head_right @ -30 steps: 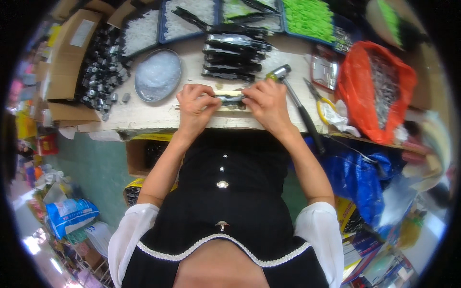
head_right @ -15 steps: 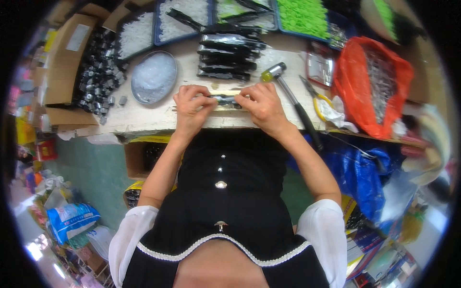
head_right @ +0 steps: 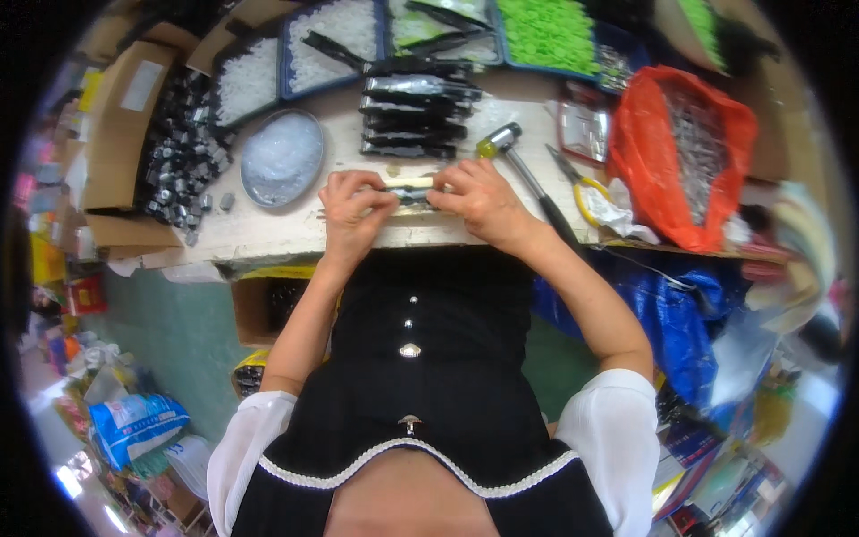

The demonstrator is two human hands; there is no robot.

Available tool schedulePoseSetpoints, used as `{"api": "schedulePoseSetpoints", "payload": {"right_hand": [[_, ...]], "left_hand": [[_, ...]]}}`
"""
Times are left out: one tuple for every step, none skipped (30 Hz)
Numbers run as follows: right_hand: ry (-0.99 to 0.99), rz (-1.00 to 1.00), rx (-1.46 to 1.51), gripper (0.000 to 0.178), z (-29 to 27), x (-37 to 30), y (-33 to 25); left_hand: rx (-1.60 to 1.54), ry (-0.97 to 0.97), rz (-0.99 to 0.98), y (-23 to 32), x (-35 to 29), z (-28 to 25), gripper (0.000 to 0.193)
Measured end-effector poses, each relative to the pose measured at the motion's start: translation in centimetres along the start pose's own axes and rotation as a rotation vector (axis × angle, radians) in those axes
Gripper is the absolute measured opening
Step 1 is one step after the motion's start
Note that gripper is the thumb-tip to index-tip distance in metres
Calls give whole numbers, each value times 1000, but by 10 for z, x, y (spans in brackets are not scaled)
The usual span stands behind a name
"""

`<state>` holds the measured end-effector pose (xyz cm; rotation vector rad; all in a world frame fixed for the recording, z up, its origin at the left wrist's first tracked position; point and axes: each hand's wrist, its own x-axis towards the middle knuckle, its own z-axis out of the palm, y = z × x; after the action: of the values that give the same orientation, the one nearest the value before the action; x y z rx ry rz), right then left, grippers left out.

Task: The person assembles small lock mechanisms at a cluttered workbench. They pick up metal cylinders and small components, insert them into a wooden jig, and use a hammer to secure the parts. The person repeatedly handles the components and the hammer, stacking the finished locks on the table.

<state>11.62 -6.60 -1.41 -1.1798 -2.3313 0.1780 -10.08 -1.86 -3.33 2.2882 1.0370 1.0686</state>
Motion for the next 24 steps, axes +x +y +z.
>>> {"api": "schedulePoseSetpoints", "payload": {"right_hand": [[-28, 13, 19, 27, -1, 1, 1], [-44, 8, 31, 28, -4, 4, 0], [-54, 2, 23, 28, -5, 5, 0], [-63, -5, 15, 28, -4, 5, 1], [-73, -11, 8, 28, -5, 6, 1], [-90, 4, 24, 29, -6, 6, 2], [-120, 8, 11, 28, -10, 8, 2], [-150, 12, -2, 27, -14, 11, 1], [-180, 21, -10, 26, -19, 15, 1], [-158, 39, -26, 25, -26, 25, 0], [-68, 26, -56, 25, -32, 37, 2], [19, 6, -87, 25, -39, 51, 6], [111, -10, -117, 24, -47, 63, 14], [159, 33, -160, 23, -56, 76, 26], [206, 78, -204, 21, -64, 89, 43], [237, 160, -245, 18, -69, 99, 62], [268, 240, -285, 15, -73, 111, 81], [196, 344, -352, 14, -74, 122, 98], [125, 444, -415, 16, -75, 132, 111], [93, 461, -462, 16, -71, 141, 120], [58, 473, -505, 17, -62, 151, 126], [27, 489, -550, 18, -56, 157, 132], [-30, 520, -545, 19, -51, 162, 139], [-87, 547, -538, 20, -48, 168, 144]], "left_hand": [[-2, 1, 2, 0, 0, 0, 9], [-1, -1, -2, 1, 0, -1, 9], [1, -1, -4, 1, 0, -1, 9], [3, -1, -6, 1, -1, 0, 9], [5, -1, -8, 1, 0, -1, 9], [3, -8, -12, 2, 0, -1, 10], [-1, -4, -6, 2, 0, -1, 10], [-5, 1, -1, 2, 1, -1, 9], [-9, 0, 3, 2, 1, 0, 9], [-15, -1, 2, 1, 1, 0, 9], [-17, -2, 2, 1, 2, 0, 9], [-17, 5, -2, 1, 0, 0, 9], [-17, 6, -2, 1, 0, -1, 9], [-13, 7, 0, 2, 0, -1, 8], [-6, 0, -1, 3, 0, -2, 8], [-2, -10, -1, 4, 0, -3, 9], [4, -18, -3, 5, 0, -3, 9], [-5, -18, -9, 5, 0, -3, 9], [-5, -13, -8, 6, 0, -3, 8], [-5, -8, -7, 6, 0, -2, 8], [-2, 0, -11, 5, -1, -2, 8], [-3, 4, -6, 5, -1, -2, 8], [-4, 7, -1, 6, -2, -1, 8], [-2, 12, 2, 5, -2, -1, 8]]}}
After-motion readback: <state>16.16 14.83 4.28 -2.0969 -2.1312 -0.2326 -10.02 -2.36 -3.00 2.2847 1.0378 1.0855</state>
